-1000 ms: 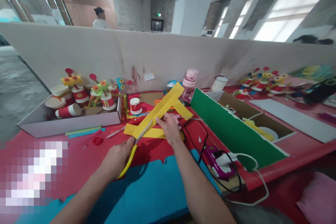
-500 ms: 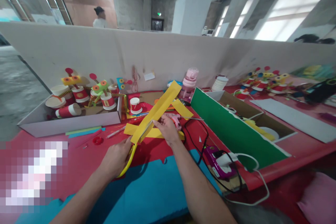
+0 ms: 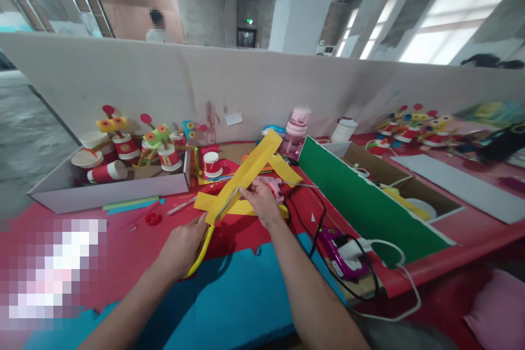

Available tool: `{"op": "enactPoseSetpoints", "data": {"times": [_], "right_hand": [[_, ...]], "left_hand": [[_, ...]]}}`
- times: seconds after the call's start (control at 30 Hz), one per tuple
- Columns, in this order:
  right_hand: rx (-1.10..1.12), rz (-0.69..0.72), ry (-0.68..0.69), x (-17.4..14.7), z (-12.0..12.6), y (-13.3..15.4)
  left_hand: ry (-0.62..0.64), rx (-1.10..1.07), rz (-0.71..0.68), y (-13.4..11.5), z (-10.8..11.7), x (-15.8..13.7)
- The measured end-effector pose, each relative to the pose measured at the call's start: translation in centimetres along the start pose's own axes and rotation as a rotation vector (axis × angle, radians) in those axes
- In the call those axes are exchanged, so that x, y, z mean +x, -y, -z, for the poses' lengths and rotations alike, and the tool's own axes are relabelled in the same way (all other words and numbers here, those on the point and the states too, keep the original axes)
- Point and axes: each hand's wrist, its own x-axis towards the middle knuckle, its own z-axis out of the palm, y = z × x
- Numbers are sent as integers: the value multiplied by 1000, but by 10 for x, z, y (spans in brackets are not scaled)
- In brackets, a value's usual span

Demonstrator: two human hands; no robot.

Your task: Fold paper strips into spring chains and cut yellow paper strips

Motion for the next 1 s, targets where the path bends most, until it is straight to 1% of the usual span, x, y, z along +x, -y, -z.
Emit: {"op": "enactPoseSetpoints", "data": {"times": [0.27, 0.73, 0.9, 1.0], "right_hand": [[-7, -3, -6, 0, 0, 2], [3, -18, -5, -2, -2, 6], [80, 46, -23, 0, 2, 9], [70, 33, -42, 0, 3, 11]], "left_hand": [[9, -7, 6, -1, 3, -1], [-30, -49, -24, 3, -3, -1], [-18, -35, -31, 3, -2, -1], [3, -14, -32, 0, 0, -2]]}}
